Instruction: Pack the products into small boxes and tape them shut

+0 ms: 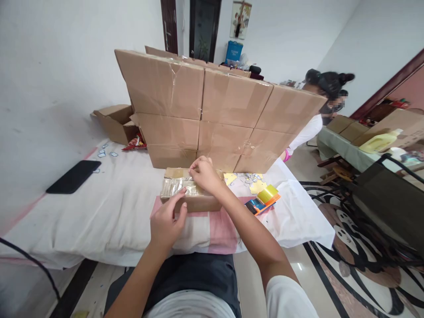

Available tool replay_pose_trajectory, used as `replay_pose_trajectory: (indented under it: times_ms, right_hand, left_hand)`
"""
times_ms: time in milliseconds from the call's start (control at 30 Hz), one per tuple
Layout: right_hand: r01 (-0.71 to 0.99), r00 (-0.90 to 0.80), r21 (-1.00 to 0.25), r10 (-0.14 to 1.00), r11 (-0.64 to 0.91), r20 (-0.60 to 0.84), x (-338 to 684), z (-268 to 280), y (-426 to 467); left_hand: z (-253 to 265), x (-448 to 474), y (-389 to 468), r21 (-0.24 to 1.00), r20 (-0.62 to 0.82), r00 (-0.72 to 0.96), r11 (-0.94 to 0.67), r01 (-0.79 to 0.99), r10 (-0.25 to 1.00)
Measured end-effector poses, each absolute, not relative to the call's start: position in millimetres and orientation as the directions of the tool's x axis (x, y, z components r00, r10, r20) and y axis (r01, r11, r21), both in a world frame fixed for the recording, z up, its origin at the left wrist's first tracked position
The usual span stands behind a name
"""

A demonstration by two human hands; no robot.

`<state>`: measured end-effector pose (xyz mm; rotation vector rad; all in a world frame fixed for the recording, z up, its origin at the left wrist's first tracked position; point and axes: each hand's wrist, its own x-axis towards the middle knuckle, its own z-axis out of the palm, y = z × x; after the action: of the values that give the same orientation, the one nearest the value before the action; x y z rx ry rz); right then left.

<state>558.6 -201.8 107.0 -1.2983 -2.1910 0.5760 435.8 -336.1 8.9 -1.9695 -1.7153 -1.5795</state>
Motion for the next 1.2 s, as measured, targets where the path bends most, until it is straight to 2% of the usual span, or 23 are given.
replay_pose_trajectory:
  times_ms: [133,267,367,433,500,567,633,700,767,833,967,1067,1167,1200]
  right_hand:
    - [0.717,-0.464,-0.487,0.863,0.499,0.201,561,98,-203]
    - [0.841,-0.377,-0.297,0.884,0.451,0.275,563,98,-202]
    - [0.939,-0.217,-0.178,0.909,0.294,0.355,591,107,-182]
    - [0.981,-0.052,-0.153,0.918,0.121,0.392,633,111,-162]
    - [0.986,0.120,-0.149,0.935,-0.073,0.334,690,110,-148]
    - [0.962,0.259,-0.135,0.951,-0.238,0.170,752,104,-150]
    - [0.961,0.207,-0.192,0.978,-0.197,0.037,806,95,-169]
    - [0.925,0.062,-0.373,0.997,-0.075,-0.045,844,87,-197]
    - [0.863,-0.014,-0.505,0.997,-0.025,-0.073,864,80,-224]
    - [0.841,-0.033,-0.540,0.995,-0.021,-0.090,870,75,-243]
    - [0.846,-0.049,-0.534,0.993,-0.017,-0.110,866,59,-260]
    - [0.799,0.046,-0.597,0.998,-0.067,-0.050,866,41,-267]
    - [0.674,0.285,-0.719,0.958,-0.168,0.043,875,27,-272]
    - [0.663,0.372,-0.723,0.923,-0.192,0.096,879,24,-272]
  left_hand:
    - [2,441,-341,0.489,0.714,-0.126,-0.360,0.795,0.689]
    - [2,445,-341,0.520,0.675,-0.117,-0.358,0.776,0.728]
    - [-2,448,-340,0.543,0.657,-0.118,-0.359,0.759,0.744]
    - [-7,450,-341,0.534,0.678,-0.112,-0.381,0.755,0.727]
    - [-11,451,-342,0.519,0.696,-0.099,-0.403,0.754,0.711]
    - [-11,451,-343,0.523,0.687,-0.092,-0.403,0.751,0.721]
    - [-6,451,-344,0.541,0.648,-0.101,-0.363,0.759,0.754]
    - [1,450,-343,0.546,0.597,-0.108,-0.304,0.780,0.795]
    - [7,450,-340,0.540,0.558,-0.103,-0.266,0.798,0.823]
    - [9,450,-335,0.534,0.557,-0.093,-0.270,0.801,0.825]
    - [3,451,-327,0.493,0.629,-0.096,-0.300,0.817,0.772]
    - [-3,448,-325,0.458,0.655,-0.095,-0.294,0.839,0.750]
    - [-7,446,-324,0.407,0.683,-0.075,-0.293,0.865,0.727]
    - [-8,446,-324,0.389,0.692,-0.064,-0.297,0.872,0.719]
